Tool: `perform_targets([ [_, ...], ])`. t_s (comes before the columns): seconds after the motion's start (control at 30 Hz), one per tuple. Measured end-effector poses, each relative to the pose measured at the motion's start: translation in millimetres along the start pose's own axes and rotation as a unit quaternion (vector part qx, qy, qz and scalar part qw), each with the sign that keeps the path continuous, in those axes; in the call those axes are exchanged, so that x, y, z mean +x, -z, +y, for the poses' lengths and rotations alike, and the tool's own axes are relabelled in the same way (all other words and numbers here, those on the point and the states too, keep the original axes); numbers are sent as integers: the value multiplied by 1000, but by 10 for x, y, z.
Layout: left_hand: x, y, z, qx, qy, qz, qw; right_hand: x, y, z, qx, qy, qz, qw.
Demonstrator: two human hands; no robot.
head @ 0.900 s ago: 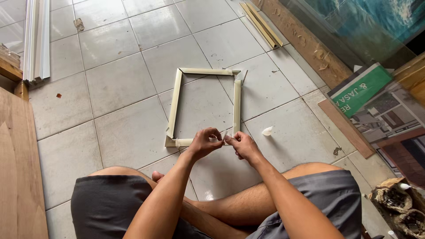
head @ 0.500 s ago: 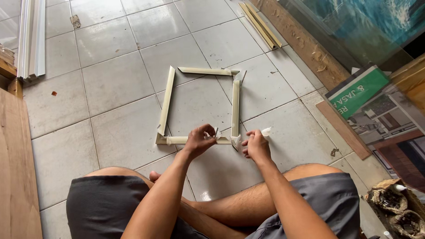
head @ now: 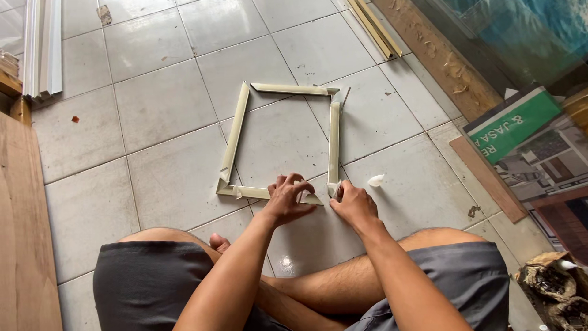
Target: The person sits on the floor and assembles a rectangular frame by applying adhesive to the mitered corners of four frame pieces. They press the corners together to bond them, then flip the frame to apply adhesive to the remaining corners and press them into place.
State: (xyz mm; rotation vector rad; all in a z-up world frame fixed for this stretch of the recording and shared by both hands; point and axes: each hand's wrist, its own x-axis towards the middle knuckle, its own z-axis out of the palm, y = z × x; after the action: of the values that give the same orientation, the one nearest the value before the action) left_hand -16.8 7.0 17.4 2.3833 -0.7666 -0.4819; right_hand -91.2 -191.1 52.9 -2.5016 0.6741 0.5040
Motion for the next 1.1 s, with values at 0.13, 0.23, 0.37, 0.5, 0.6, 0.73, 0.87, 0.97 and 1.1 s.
perform_targets([
  [0.13,58,-114,-130,-7,-5,13,1000,135,-110,25,204,-45,22,978],
  [0.23,162,-213,-241,-5,-1,21,1000,-29,106,-136,406,-89,-84,906],
  [0.37,172,-199,-256,-11,-7,24,1000,321,-241,106,409,-105,-93,902],
  [0.5,182,-204,-249,-11,-13,36,999,321,-266,63,341,-106,-75,931],
  [0.6,186,-224,-267,-8,-15,42,999,207,-163,-67,292,-80,-75,950],
  [0.73,186,-227,-278,-7,-16,36,999,178,-100,-118,207,-27,-105,972],
  [0.87,178,-189,-253,-1,-21,34,999,135,-20,-153,114,43,-106,987],
  [0.97,173,-147,-209,1,-21,26,999,64,71,-197,95,53,-110,988],
  [1.1,189,-139,-218,27,-27,8,999,60,74,-186,91,61,-105,988],
])
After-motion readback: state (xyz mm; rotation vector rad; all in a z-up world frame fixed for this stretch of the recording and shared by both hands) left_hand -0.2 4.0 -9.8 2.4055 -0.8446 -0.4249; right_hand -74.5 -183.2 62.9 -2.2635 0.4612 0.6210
